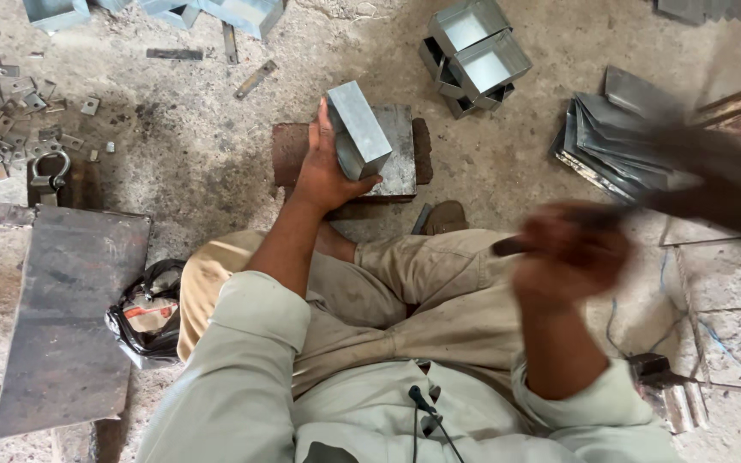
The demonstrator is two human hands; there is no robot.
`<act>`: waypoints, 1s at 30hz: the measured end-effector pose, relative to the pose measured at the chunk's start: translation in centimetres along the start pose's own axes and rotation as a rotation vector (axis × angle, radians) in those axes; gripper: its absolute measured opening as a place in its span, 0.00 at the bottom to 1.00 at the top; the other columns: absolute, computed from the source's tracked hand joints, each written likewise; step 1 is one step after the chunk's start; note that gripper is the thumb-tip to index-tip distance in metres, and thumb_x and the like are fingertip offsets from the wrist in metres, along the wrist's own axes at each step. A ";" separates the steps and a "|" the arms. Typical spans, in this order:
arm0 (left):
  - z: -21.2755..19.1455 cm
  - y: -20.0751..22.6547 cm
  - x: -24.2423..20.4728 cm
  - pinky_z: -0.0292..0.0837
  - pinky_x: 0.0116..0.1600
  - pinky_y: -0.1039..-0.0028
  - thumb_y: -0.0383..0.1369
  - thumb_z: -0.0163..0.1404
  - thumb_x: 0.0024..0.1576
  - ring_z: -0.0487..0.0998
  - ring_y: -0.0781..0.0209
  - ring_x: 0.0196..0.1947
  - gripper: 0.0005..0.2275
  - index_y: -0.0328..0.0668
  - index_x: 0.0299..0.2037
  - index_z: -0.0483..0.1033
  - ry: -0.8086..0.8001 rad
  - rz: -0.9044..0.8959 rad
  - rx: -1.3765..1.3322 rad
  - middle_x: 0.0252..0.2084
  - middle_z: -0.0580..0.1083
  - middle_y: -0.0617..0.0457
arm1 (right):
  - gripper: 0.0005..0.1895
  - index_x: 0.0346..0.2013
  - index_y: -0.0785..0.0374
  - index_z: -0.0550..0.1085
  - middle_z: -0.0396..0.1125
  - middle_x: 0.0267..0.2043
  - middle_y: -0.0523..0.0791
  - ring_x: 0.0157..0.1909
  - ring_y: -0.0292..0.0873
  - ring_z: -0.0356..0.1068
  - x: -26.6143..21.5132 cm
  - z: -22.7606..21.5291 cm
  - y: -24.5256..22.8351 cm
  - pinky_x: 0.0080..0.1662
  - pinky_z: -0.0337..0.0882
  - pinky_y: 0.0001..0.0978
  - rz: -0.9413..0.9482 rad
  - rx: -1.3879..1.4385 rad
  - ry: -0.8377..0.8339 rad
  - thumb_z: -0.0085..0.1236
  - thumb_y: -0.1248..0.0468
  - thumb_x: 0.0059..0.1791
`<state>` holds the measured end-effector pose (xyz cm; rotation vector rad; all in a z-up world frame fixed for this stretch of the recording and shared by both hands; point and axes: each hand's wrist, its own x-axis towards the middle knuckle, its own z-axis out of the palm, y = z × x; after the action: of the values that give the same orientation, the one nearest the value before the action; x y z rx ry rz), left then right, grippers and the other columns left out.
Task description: The person sits on the floor and uses a hammer to shape rectangular metal pieces on a small anvil. They repeatedly pick up metal pieces, strike them to form edges, and place the finished items into a growing stack.
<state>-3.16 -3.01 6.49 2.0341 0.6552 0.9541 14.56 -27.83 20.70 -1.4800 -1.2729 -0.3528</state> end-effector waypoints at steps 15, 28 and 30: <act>0.0 0.4 0.5 0.67 0.67 0.52 0.44 0.76 0.37 0.62 0.27 0.68 0.68 0.42 0.76 0.25 -0.072 -0.107 0.057 0.71 0.51 0.28 | 0.19 0.58 0.66 0.74 0.74 0.44 0.50 0.43 0.39 0.73 -2.0 2.0 1.4 0.46 0.73 0.29 0.203 0.004 -0.318 0.65 0.70 0.53; 0.7 0.3 0.3 0.59 0.70 0.48 0.47 0.75 0.37 0.58 0.26 0.68 0.67 0.41 0.76 0.28 0.000 -0.021 0.167 0.72 0.53 0.30 | 0.19 0.57 0.64 0.76 0.73 0.37 0.49 0.36 0.38 0.73 -4.5 3.7 2.2 0.41 0.71 0.27 0.180 0.022 -0.296 0.66 0.71 0.51; 0.4 1.4 0.3 0.57 0.70 0.46 0.49 0.74 0.37 0.59 0.27 0.67 0.67 0.40 0.76 0.28 0.047 0.031 0.231 0.72 0.53 0.32 | 0.18 0.58 0.65 0.74 0.73 0.37 0.50 0.36 0.40 0.71 -5.8 4.4 3.0 0.41 0.71 0.28 0.297 0.012 -0.287 0.64 0.70 0.53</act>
<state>-2.51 -3.80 7.63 2.2341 0.7929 0.9851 13.05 -26.50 13.09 -1.7245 -1.2472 0.0663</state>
